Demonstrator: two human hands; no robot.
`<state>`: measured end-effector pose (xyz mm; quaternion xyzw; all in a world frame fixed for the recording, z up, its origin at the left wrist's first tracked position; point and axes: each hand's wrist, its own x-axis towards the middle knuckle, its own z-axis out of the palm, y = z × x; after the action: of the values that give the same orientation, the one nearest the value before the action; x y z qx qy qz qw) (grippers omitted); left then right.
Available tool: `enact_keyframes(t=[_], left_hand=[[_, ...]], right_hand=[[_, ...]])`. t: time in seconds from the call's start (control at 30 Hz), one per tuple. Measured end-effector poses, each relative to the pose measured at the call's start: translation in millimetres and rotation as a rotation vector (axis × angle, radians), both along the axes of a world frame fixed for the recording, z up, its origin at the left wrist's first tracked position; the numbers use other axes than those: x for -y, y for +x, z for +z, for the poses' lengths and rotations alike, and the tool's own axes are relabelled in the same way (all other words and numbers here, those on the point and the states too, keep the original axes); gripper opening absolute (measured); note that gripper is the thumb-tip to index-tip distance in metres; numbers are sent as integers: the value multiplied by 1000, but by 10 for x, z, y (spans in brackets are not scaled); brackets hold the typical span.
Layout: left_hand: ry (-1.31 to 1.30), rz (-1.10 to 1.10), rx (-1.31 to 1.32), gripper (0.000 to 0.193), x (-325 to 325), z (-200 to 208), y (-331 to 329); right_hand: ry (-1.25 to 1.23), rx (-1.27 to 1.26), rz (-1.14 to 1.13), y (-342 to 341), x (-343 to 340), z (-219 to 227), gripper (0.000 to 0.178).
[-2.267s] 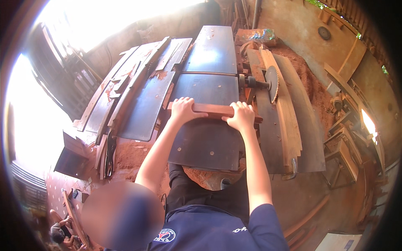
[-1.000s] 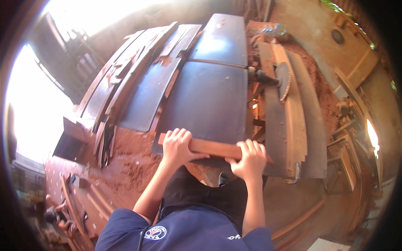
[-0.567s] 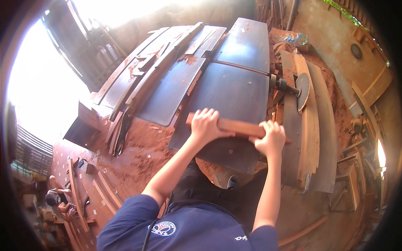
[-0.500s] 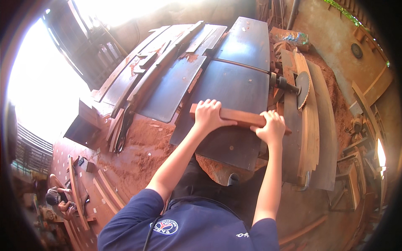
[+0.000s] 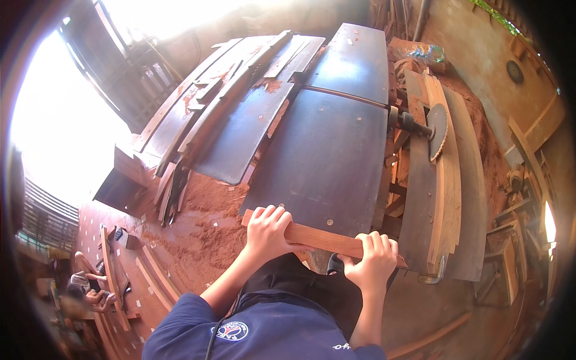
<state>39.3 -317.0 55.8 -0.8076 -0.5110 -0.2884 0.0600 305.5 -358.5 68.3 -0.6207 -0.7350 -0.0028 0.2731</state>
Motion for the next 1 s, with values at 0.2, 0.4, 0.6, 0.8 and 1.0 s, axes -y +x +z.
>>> enact_keyframes(t=[0.2,0.4,0.6,0.8,1.0], left_hand=[[147,53,45,80,-855,-137,46],[76,107,-19,81,-1830,-167,347],[108,46,33,79,-1153,-179,194],[15,-11,43,79,-10,-63,88],[-22,-17,31,78,-210,-90,142]], right_hand=[[66,15,81,38,-928,-4,53],[39,31,11,369,-1990,-111,50],[17,28,27,167,-1265,-53,50],[-41,22,-20,0,44,66,55],[-71,45,17,102,-211,107,53]])
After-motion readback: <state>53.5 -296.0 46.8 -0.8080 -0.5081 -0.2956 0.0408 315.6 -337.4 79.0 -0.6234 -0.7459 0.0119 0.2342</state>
